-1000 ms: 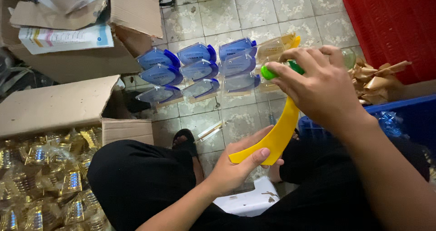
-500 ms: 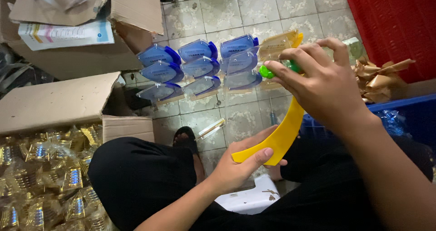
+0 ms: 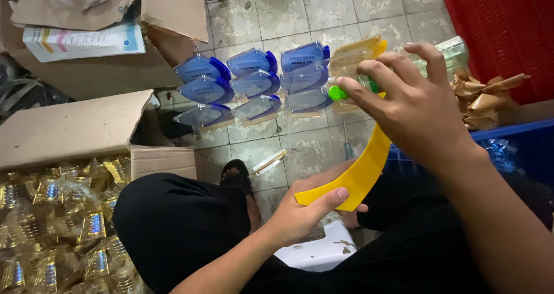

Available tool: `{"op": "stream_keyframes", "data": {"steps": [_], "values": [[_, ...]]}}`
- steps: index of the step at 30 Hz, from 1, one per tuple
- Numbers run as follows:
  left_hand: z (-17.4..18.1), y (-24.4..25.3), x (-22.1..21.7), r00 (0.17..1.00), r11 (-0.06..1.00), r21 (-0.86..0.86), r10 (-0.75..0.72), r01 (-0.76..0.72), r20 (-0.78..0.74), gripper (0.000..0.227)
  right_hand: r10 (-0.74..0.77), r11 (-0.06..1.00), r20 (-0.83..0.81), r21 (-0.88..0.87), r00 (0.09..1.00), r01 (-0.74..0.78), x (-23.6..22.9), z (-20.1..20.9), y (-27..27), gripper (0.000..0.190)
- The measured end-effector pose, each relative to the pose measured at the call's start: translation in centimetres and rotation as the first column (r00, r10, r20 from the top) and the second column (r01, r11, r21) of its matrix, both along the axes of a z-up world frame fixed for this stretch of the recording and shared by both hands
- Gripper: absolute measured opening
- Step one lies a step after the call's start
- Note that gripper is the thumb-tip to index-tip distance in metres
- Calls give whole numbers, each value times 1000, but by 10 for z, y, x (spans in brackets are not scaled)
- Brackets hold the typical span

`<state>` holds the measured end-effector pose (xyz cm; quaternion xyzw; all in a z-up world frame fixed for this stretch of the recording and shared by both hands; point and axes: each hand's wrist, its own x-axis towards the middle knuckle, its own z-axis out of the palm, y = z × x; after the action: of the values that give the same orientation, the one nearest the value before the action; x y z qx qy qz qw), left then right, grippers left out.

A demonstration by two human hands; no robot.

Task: The person assembles plastic souvenir pieces by peeling protective paper from clear panels and wiping them with a cloth.

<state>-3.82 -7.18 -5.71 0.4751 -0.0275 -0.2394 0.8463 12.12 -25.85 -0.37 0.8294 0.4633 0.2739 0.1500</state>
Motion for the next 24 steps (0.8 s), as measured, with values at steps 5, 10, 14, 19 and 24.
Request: {"op": "stream_keyframes", "data": {"steps": [5, 10, 14, 19, 24], "values": [[8, 3, 3, 995, 1000, -27, -13, 10, -102, 69, 72, 975, -179, 219, 981, -31, 9, -10, -6, 41], [7, 5, 3, 986, 1000, -1, -23, 23, -165, 70, 184, 882, -389, 471, 903, 23, 8, -9, -13, 31], [3, 5, 4, 983, 991, -117, 40, -61, -177, 72, 239, 841, -390, 541, 889, 11, 6, -4, -13, 28], [0, 10, 2, 984, 994, -111, -19, -1, -179, 75, 284, 726, -452, 678, 845, 119, 1, 1, -12, 29], [-13, 10, 1, 987, 988, -154, -42, 18, -153, 73, 253, 561, -576, 742, 777, 368, -6, 34, -10, 48]]}}
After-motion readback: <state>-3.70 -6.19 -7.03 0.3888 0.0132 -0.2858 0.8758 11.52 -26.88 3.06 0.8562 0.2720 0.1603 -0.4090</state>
